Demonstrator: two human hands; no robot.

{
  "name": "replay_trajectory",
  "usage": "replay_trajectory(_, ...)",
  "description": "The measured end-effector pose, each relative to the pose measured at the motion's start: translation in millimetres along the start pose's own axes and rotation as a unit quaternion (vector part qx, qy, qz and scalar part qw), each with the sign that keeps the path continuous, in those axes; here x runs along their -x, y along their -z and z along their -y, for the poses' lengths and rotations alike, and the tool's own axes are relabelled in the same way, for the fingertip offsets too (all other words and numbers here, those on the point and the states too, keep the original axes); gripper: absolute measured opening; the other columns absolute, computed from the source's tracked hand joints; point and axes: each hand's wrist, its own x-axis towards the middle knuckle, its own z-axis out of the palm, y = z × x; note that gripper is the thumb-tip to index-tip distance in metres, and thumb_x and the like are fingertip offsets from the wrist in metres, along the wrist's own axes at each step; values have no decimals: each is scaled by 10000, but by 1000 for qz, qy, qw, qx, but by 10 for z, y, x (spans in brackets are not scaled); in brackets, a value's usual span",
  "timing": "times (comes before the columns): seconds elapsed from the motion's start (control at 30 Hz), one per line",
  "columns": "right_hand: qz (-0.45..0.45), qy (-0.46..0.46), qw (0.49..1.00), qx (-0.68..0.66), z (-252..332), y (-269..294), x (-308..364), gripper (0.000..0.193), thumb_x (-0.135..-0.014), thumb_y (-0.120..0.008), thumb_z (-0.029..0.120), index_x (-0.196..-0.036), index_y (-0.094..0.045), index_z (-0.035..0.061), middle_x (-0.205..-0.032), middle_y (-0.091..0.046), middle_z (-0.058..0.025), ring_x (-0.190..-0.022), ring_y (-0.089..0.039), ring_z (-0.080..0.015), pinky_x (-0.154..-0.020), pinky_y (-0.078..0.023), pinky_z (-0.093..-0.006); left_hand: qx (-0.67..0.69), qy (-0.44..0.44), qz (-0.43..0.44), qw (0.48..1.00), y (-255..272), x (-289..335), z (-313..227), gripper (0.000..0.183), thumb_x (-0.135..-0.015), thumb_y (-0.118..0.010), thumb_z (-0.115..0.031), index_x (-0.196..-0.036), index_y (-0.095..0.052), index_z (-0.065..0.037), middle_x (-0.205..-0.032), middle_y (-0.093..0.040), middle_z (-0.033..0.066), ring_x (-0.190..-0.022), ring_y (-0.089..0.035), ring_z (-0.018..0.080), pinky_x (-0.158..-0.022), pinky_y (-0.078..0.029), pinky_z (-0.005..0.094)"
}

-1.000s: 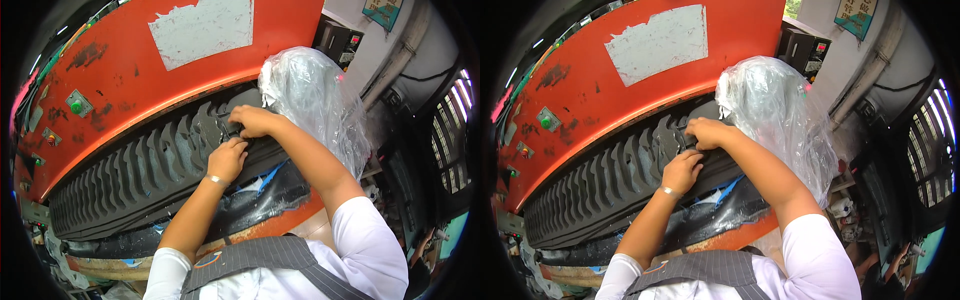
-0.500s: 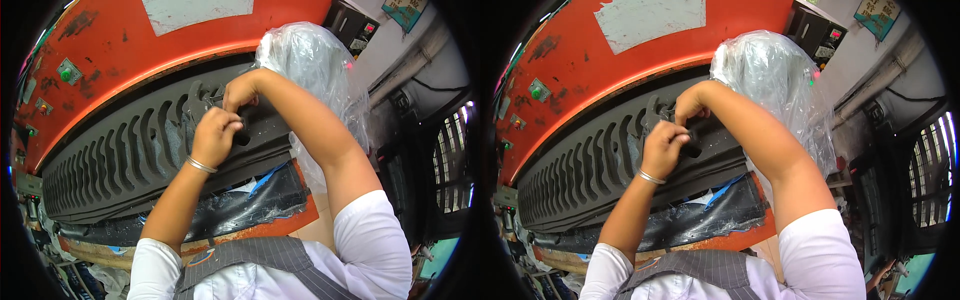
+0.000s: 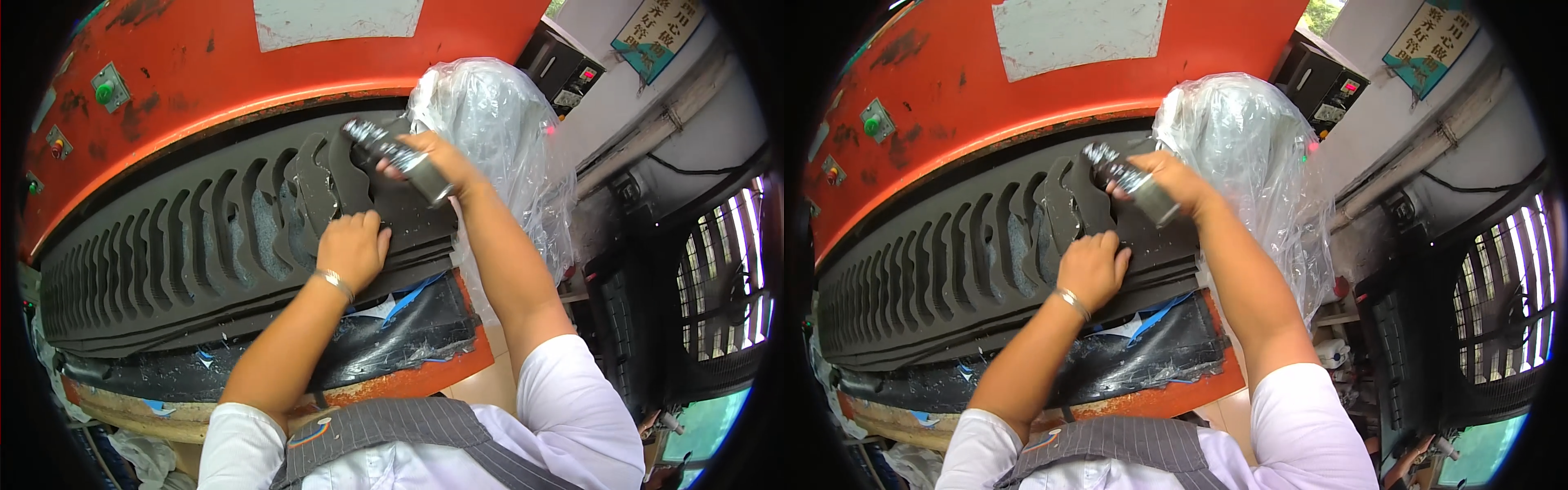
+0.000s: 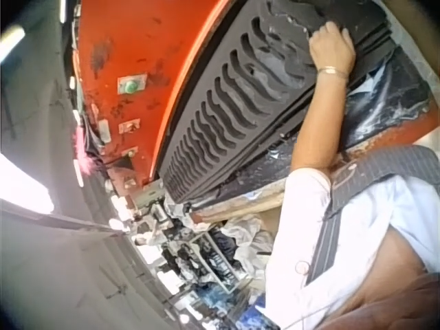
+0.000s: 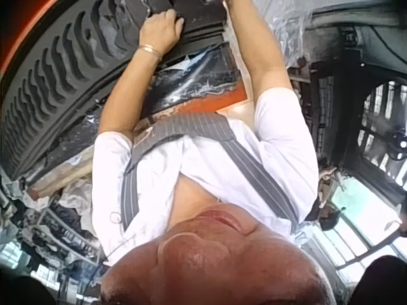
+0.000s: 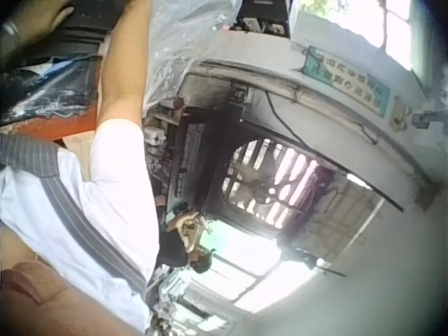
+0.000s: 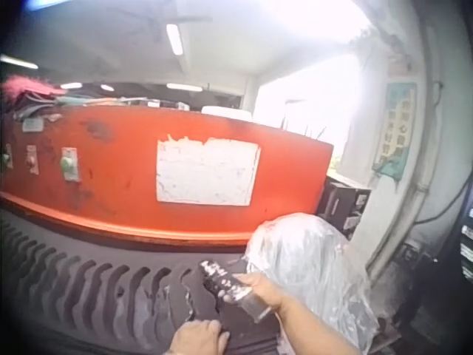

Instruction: Cutting foam shapes using a manual die-cutting machine.

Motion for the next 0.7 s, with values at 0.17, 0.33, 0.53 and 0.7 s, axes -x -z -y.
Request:
replay_trajectory(0.17, 32, 200, 885, 420, 164, 125, 61, 194, -706, -628, 38, -877, -703, -14, -860, -619, -67, -799, -605, -176, -735, -468, -280, 24, 123, 226, 966, 282, -607, 256, 299, -866, -600, -346, -939, -688, -69, -849, -690, 168, -847, -662, 355, -776, -510, 456)
replay_trajectory(0.33, 1, 80, 733, 675, -380, 338, -25, 314, -703, -677, 180, -1004, -702, 94, -1007, -632, -107, -875, -625, -252, -772, -492, -353, -65, 17, -55, 996, -8, -679, 508, 202, -842, -604, -215, -984, -714, -122, -936, -658, 63, -924, -597, 275, -819, -455, 406)
replay_trajectory(0.53, -70, 204, 750, 625, -421, 337, 614, 782, -717, -779, 401, -1394, -461, 171, -1464, -405, -127, -1334, -410, -300, -1091, -292, -499, -88, 39, -60, 994, -119, -644, 662, 321, -791, -601, -161, -1090, -714, -203, -936, -600, 3, -934, -539, 227, -829, -405, 389)
replay_trajectory(0.7, -48, 138, 763, 630, -624, 359, 671, 901, -710, -786, 443, -1453, -359, 166, -1480, -394, -135, -1433, -258, -280, -1151, -133, -529, -97, 18, -55, 994, -170, -627, 660, 361, -790, -597, -151, -1124, -705, -237, -932, -563, 0, -915, -514, 224, -809, -385, 382)
